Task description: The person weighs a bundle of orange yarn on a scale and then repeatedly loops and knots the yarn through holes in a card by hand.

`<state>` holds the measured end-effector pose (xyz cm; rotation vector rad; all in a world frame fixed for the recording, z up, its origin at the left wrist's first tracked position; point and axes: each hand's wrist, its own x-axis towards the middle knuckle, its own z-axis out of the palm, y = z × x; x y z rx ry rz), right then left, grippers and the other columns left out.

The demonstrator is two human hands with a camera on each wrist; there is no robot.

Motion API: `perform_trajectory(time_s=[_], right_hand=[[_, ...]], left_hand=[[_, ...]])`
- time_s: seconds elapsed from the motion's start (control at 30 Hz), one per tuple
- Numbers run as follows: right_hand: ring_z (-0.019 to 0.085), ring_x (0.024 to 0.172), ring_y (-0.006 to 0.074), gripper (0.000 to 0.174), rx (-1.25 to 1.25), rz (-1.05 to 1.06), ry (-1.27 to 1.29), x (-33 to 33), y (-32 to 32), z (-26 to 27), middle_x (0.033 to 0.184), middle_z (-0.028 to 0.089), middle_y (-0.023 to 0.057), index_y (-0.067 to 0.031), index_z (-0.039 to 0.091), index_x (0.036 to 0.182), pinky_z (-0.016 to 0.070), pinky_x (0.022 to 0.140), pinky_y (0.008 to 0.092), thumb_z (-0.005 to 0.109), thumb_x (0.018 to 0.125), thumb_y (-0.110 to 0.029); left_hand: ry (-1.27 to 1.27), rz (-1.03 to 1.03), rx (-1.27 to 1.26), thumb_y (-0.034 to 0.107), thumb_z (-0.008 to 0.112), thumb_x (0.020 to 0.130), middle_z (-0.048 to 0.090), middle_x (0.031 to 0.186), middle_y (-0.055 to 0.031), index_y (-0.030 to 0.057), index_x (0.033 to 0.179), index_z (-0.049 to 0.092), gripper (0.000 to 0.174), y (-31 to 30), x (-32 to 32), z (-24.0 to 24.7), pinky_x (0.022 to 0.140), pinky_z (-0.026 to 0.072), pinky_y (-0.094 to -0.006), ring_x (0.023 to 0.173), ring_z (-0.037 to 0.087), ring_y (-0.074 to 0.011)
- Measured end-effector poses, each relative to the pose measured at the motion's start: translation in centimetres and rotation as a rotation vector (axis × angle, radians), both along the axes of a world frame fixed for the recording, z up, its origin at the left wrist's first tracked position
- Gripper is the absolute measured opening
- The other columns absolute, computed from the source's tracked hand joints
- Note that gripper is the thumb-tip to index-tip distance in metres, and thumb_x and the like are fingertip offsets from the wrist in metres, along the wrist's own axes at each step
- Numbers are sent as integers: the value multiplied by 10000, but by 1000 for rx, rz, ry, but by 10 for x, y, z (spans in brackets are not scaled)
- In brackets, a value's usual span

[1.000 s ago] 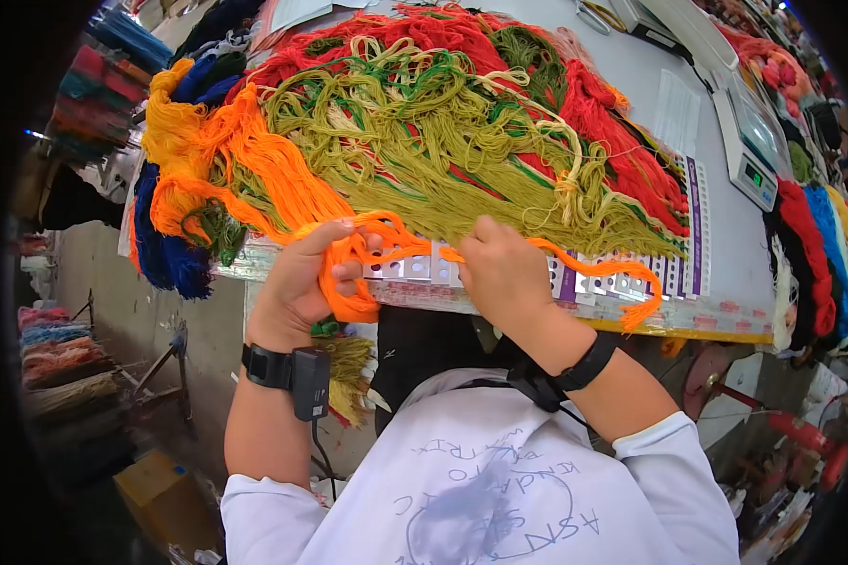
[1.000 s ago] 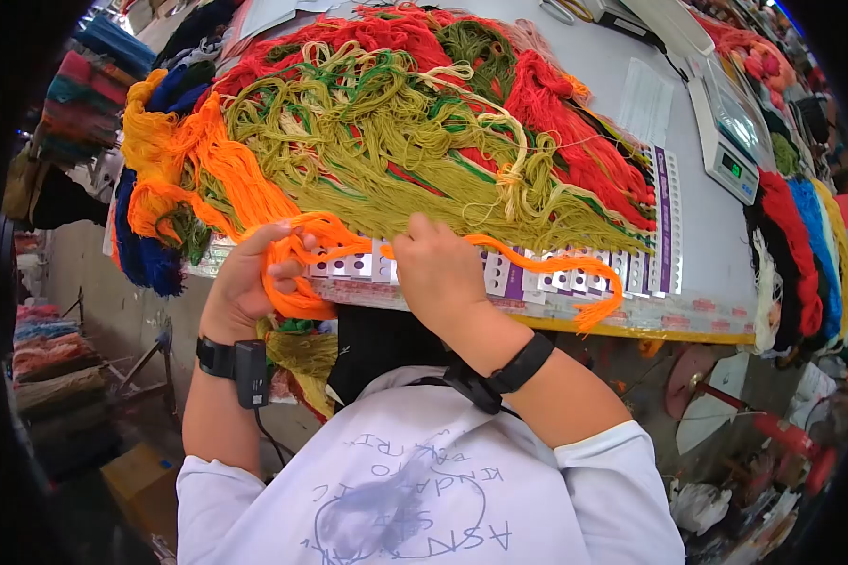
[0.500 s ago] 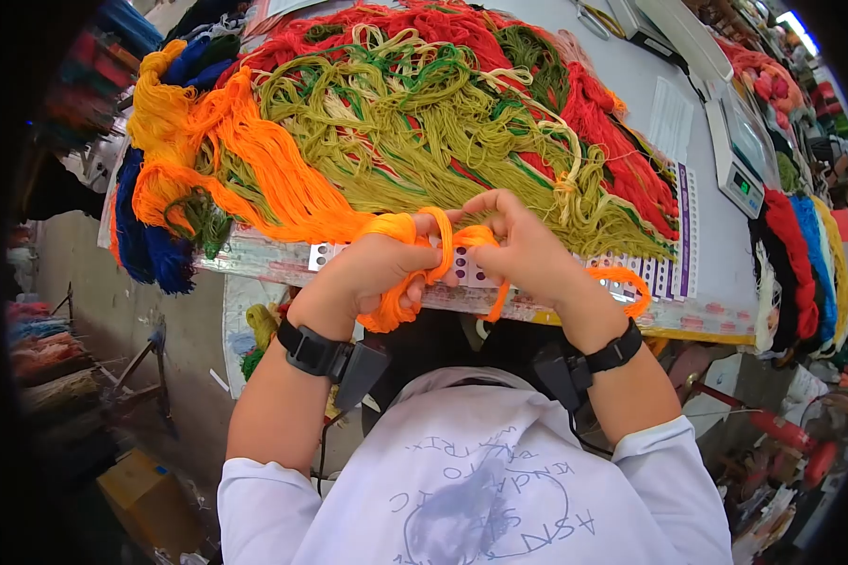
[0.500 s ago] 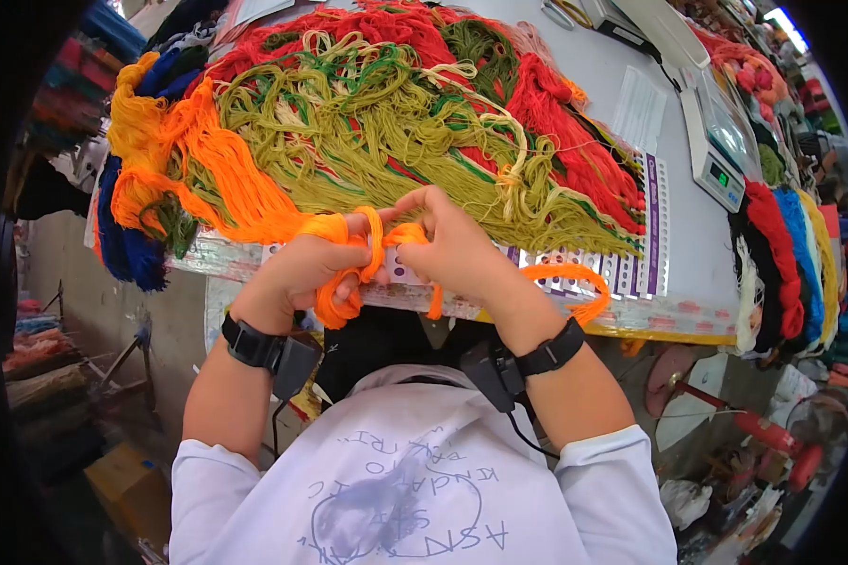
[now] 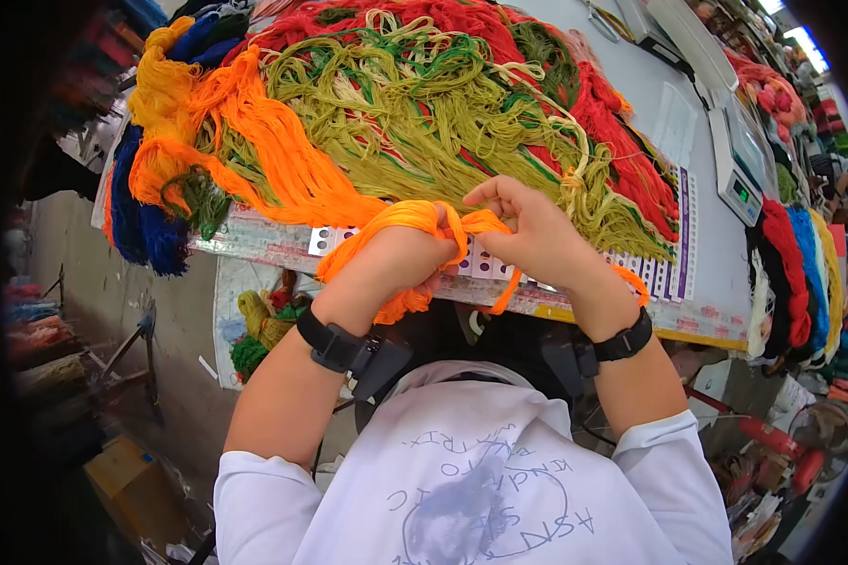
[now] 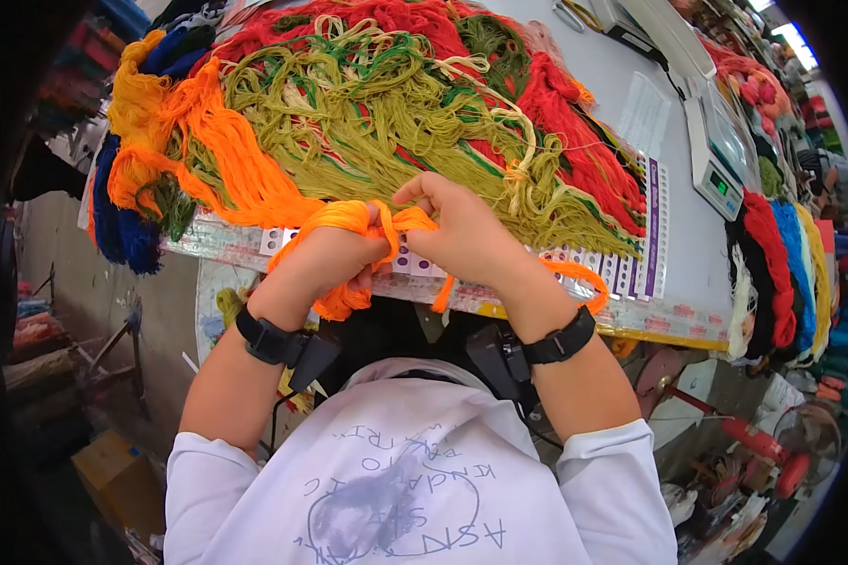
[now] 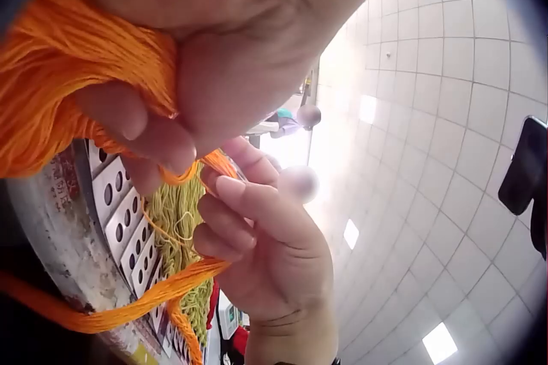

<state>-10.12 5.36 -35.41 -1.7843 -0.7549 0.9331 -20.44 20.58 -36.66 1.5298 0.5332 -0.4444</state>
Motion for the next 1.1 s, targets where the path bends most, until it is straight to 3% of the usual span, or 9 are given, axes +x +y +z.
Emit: perform_trajectory(time_s=[0.13,0.23,0.3,0.53,0.6,0.7,0.83,0.97,1.1], right_hand=[[580,757,151,333,-6,-37,10,-2,-1,-7,850,599,77,-9,568,1039,465,663,280,620,713,-53],[610,822,229,296,-147,13,-218,-8,0,-16,894,621,116,-18,613,978,478,719,332,656,698,-106],[598,857,296,273,-270,15,-591,-15,0,-22,890,622,137,-31,642,933,473,758,386,670,695,-161],[591,834,297,216,-144,-109,-471,-8,3,-14,843,617,138,-36,626,905,466,744,396,638,735,-170],[594,819,283,183,-184,-179,-146,-10,7,-2,814,606,135,-24,601,877,464,720,377,629,753,-156],[598,803,265,159,-49,-140,-72,-21,12,-23,820,601,136,-22,583,860,462,699,358,624,764,-142],[581,764,301,167,-23,-131,-473,-32,21,-38,804,561,114,-58,588,830,458,668,401,672,722,-152],[565,753,322,181,-53,-150,-567,-37,23,-38,770,533,110,-58,579,795,453,659,413,692,687,-148],[557,707,302,182,10,-231,-500,-33,16,-48,760,529,100,-43,556,773,453,630,379,683,667,-117]], left_hand=[[3,41,-16,97,527,843,579,683,-36,49,871,547,59,0,-2,0,403,400,-215,445,506,-74],[22,102,-158,120,515,867,572,693,-31,59,869,547,69,3,-2,-5,407,387,-207,453,494,-67],[7,108,-174,139,513,878,571,700,-33,67,871,550,82,4,-2,-7,407,378,-204,455,486,-66],[38,12,-106,121,517,872,568,700,-31,67,862,559,68,6,-2,2,409,376,-204,464,476,-64],[4,53,-122,140,547,874,565,694,-21,71,871,573,74,7,-3,2,405,364,-194,462,459,-52],[15,152,-303,178,584,873,566,698,-9,76,880,587,102,18,-4,11,399,351,-186,458,444,-36],[-18,103,-389,215,606,879,573,721,4,89,898,597,128,29,-8,3,395,322,-173,456,419,-22],[-29,103,-459,216,613,875,457,623,53,118,806,556,132,41,-17,9,397,306,-184,480,396,-28],[68,312,-534,293,551,919,379,583,72,144,748,455,246,110,-73,17,342,287,-197,403,352,-28]])
